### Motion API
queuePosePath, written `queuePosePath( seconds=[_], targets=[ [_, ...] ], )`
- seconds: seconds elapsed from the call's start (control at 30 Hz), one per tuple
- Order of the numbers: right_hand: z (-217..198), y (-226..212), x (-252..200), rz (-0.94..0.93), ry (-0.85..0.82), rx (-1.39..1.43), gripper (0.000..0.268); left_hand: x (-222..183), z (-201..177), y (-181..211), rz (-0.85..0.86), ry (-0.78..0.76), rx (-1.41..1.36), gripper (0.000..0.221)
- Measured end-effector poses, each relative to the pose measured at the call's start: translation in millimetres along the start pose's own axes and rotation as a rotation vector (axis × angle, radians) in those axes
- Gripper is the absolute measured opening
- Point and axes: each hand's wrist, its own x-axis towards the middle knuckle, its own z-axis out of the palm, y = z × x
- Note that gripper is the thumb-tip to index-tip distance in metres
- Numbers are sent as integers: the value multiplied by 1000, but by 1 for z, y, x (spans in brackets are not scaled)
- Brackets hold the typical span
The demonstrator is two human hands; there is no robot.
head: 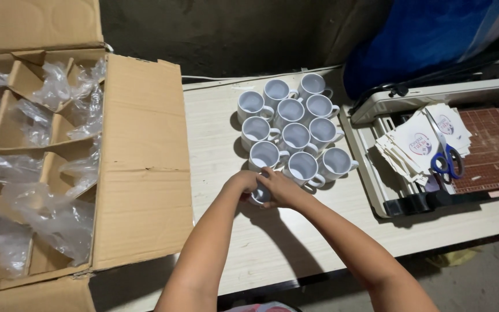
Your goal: Unpacking white mugs from a cardboard box and removing their plastic wrappers.
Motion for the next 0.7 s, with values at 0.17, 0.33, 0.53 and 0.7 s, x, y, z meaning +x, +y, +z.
queuePosePath(
  seconds=[0.17,0.33,0.53,0.7],
  targets=[
    [-7,-3,-7,-35,95,-28,108,21,8,-6,24,41,124,50],
    [-9,-3,-11,-73,152,-123,103,65,24,-23,130,167,356,31],
    [-3,2,-4,-105,196,-228,96,77,43,-23,132,367,-48,28],
    [-4,35,22,-181,52,-77,76,-53,-17,71,-60,350,131,58]
  ],
)
